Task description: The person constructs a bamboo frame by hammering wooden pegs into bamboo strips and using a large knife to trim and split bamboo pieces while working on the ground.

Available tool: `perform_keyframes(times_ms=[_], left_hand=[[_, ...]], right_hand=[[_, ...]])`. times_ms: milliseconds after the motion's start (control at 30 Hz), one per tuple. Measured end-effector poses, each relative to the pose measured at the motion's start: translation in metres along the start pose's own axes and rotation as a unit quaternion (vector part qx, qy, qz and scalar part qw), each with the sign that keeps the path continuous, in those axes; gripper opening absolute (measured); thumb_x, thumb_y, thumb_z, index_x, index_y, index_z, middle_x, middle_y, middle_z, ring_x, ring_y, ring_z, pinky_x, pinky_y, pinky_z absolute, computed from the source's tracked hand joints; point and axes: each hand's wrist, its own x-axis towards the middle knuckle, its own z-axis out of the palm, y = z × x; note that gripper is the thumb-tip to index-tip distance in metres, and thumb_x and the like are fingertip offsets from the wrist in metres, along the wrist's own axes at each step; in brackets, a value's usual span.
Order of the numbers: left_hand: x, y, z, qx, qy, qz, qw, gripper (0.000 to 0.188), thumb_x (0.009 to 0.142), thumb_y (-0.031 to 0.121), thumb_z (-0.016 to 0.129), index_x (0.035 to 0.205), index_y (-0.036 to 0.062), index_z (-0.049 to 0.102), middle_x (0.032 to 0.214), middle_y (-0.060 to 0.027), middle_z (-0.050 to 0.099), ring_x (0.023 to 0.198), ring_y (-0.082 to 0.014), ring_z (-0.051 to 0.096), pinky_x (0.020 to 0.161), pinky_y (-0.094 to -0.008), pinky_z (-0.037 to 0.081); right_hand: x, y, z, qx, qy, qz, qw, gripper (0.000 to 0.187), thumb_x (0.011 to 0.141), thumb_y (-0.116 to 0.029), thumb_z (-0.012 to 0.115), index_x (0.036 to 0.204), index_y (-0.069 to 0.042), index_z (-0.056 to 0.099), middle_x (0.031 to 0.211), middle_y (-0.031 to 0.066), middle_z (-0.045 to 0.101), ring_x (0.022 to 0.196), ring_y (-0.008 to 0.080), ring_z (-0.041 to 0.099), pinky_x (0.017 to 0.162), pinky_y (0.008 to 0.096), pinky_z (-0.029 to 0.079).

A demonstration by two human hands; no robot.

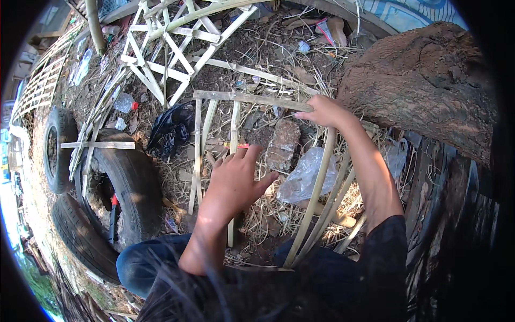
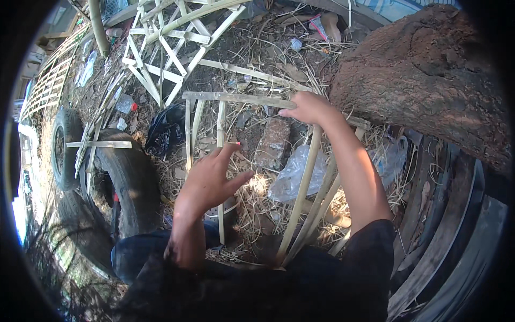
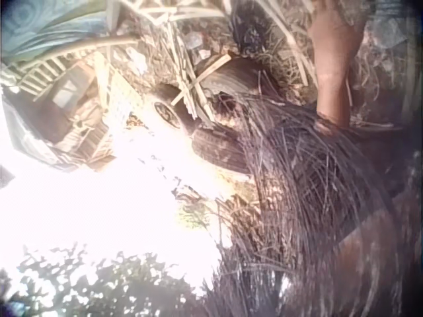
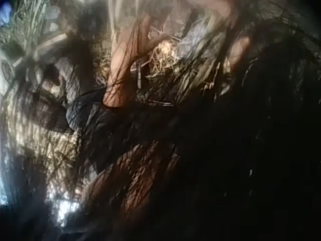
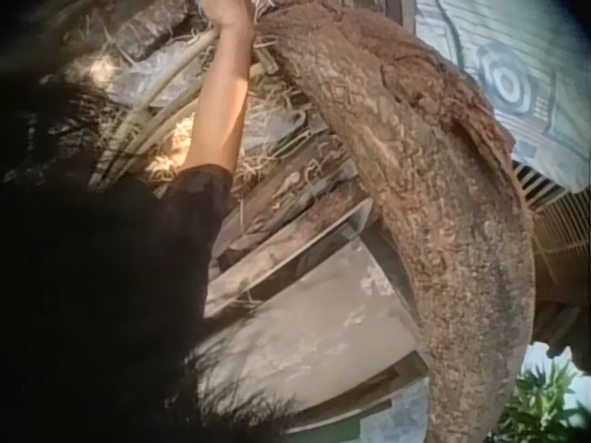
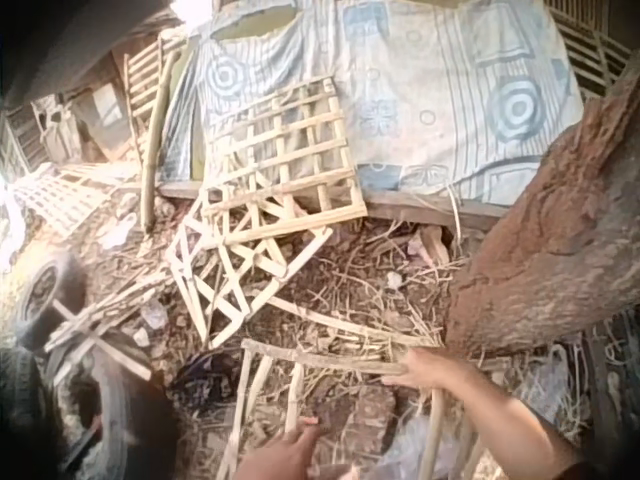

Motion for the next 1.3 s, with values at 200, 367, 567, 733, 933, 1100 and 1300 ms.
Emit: perform_keyframes(times_ms=[200, 367, 567, 733, 933, 1100, 1300], left_hand=[[0.058, -0.101, 0.017, 0.002, 0.01, -0.182, 0.983, 0.06, 0.084, 0.043, 0.065, 0.125, 0.0021, 0.049, 0.114, -0.0253, 0.062, 0.104, -0.0408, 0.061, 0.089, -0.0451, 0.047], [0.073, -0.168, 0.068, 0.02, -0.039, -0.241, 0.969, 0.054, 0.081, 0.035, 0.066, 0.118, -0.0034, 0.055, 0.11, -0.0301, 0.062, 0.108, -0.0417, 0.059, 0.093, -0.045, 0.046], [0.091, -0.173, 0.095, 0.095, -0.007, -0.283, 0.954, 0.057, 0.078, 0.042, 0.067, 0.12, 0.0051, 0.057, 0.101, -0.0235, 0.066, 0.095, -0.0401, 0.064, 0.084, -0.0467, 0.051], [0.116, -0.189, 0.098, 0.114, -0.043, -0.278, 0.953, 0.047, 0.08, 0.04, 0.061, 0.102, -0.0011, 0.062, 0.096, -0.0233, 0.067, 0.092, -0.04, 0.065, 0.082, -0.0465, 0.051], [0.128, -0.182, 0.088, 0.101, -0.033, -0.277, 0.955, 0.044, 0.078, 0.035, 0.063, 0.105, 0.0002, 0.063, 0.1, -0.0246, 0.067, 0.095, -0.0397, 0.064, 0.084, -0.048, 0.05], [0.12, -0.192, 0.091, 0.087, -0.048, -0.265, 0.959, 0.055, 0.078, 0.04, 0.067, 0.116, 0.0021, 0.059, 0.1, -0.0229, 0.067, 0.097, -0.038, 0.064, 0.085, -0.0466, 0.05], [0.127, -0.184, 0.075, 0.106, -0.071, -0.247, 0.961, 0.057, 0.083, 0.043, 0.064, 0.124, 0.0053, 0.054, 0.106, -0.0232, 0.066, 0.102, -0.0367, 0.063, 0.087, -0.046, 0.05]], right_hand=[[0.032, 0.05, 0.059, -0.008, -0.032, 0.082, 0.996, 0.056, 0.074, -0.061, 0.066, 0.108, -0.016, 0.07, 0.1, 0.0143, 0.069, 0.095, 0.0323, 0.066, 0.087, 0.041, 0.049], [0.044, 0.051, 0.074, 0.028, -0.076, 0.126, 0.989, 0.056, 0.074, -0.061, 0.066, 0.109, -0.018, 0.07, 0.1, 0.0138, 0.07, 0.095, 0.031, 0.066, 0.087, 0.0415, 0.049], [0.064, 0.057, 0.095, 0.044, 0.019, 0.031, 0.998, 0.06, 0.076, -0.058, 0.066, 0.109, -0.008, 0.064, 0.101, 0.0184, 0.068, 0.098, 0.0346, 0.064, 0.086, 0.0415, 0.049], [0.074, 0.067, 0.097, 0.11, 0.078, -0.059, 0.989, 0.033, 0.085, -0.032, 0.066, 0.099, -0.004, 0.058, 0.104, 0.0171, 0.061, 0.098, 0.0336, 0.061, 0.082, 0.0421, 0.048], [0.118, 0.089, 0.093, -0.082, 0.326, 0.004, 0.942, 0.024, 0.08, -0.01, 0.062, 0.104, -0.004, 0.06, 0.103, 0.014, 0.059, 0.101, 0.0304, 0.06, 0.085, 0.0425, 0.048], [0.131, 0.078, 0.074, -0.242, 0.229, 0.03, 0.942, 0.017, 0.078, -0.011, 0.063, 0.094, -0.008, 0.069, 0.103, 0.0088, 0.067, 0.101, 0.0244, 0.059, 0.088, 0.0398, 0.042], [0.125, 0.098, 0.051, -0.252, 0.182, 0.05, 0.949, 0.017, 0.074, -0.015, 0.071, 0.087, -0.006, 0.069, 0.096, 0.0123, 0.068, 0.097, 0.0288, 0.063, 0.088, 0.0448, 0.045]])
